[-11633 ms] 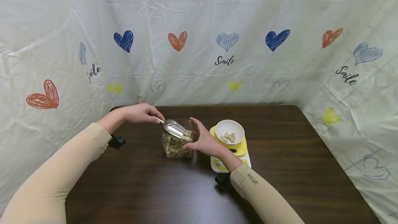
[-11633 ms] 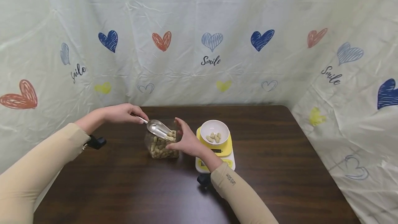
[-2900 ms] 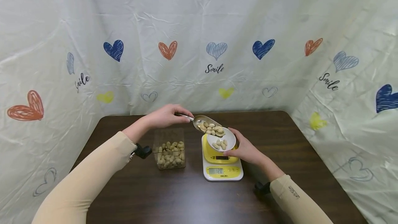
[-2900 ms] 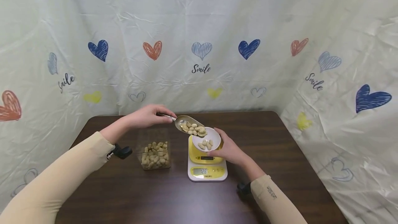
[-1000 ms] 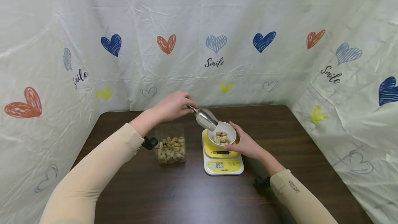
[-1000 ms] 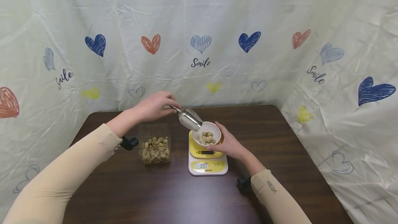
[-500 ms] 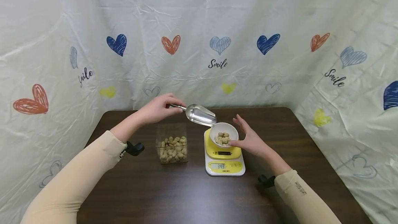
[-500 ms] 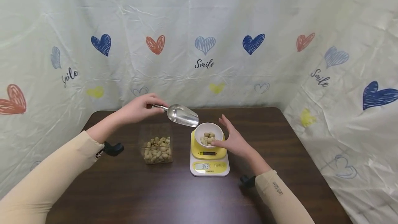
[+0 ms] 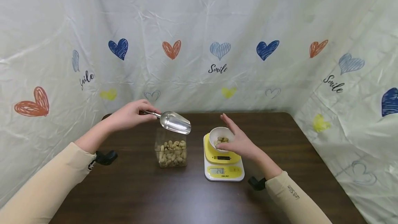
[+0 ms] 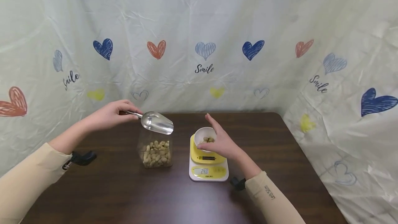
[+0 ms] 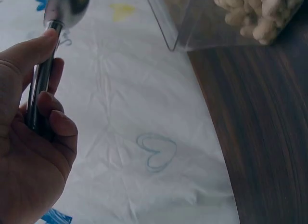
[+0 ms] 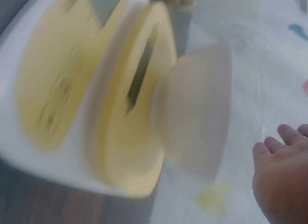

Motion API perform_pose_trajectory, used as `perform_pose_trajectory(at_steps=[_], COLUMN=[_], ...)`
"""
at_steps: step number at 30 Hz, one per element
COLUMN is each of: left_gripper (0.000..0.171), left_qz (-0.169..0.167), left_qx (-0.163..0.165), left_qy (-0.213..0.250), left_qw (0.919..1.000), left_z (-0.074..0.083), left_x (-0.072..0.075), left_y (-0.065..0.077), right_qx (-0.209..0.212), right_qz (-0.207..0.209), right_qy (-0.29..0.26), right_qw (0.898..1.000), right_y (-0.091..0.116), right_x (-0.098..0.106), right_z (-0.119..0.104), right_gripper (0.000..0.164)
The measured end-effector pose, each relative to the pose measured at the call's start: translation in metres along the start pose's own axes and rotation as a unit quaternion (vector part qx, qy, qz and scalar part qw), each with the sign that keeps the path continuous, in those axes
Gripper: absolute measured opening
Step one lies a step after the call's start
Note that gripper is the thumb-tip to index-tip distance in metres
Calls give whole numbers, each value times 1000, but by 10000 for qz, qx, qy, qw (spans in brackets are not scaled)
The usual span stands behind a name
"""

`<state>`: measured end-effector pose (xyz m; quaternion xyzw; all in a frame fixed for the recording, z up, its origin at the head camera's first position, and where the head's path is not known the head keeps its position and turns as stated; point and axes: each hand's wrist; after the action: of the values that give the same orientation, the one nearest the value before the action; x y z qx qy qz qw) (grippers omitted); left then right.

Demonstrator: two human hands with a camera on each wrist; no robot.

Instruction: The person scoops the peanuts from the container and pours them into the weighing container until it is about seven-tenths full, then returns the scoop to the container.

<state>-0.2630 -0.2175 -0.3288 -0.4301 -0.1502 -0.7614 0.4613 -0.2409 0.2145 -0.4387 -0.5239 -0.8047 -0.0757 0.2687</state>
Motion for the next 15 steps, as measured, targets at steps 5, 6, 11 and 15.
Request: perform_pose_trajectory(at_steps=[5, 6, 11, 15], left_gripper=[20, 20, 21, 24], left_qz=[-23, -34, -150, -253], left_qx=[90, 110, 101, 52], left_qy=[-146, -176, -343, -413], left_qw=[9999, 9998, 9992, 9988], left_z=[-11, -12, -13, -13], left_x=[8, 9, 13, 14], left_y=[14, 16, 24, 24], right_qx=[184, 214, 303, 299], right_qz=[-217, -256, -448, -676], right_qy=[-5, 15, -10, -102], right_qw=[9996, 9994, 9985, 9972], right_y=[-9, -11, -23, -32], right_x=[-21, -26, -45, -58], right_z=[-13, -16, -29, -34], right_gripper=[114, 115, 118, 118])
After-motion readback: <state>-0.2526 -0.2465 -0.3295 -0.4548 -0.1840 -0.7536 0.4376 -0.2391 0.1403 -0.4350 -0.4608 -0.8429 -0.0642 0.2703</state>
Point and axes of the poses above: each hand's wrist, its own y-axis away from the middle knuckle, its own x-axis out of the back of the hand, z = x × y, and after that the axes turned 1 degree about y, right-handed
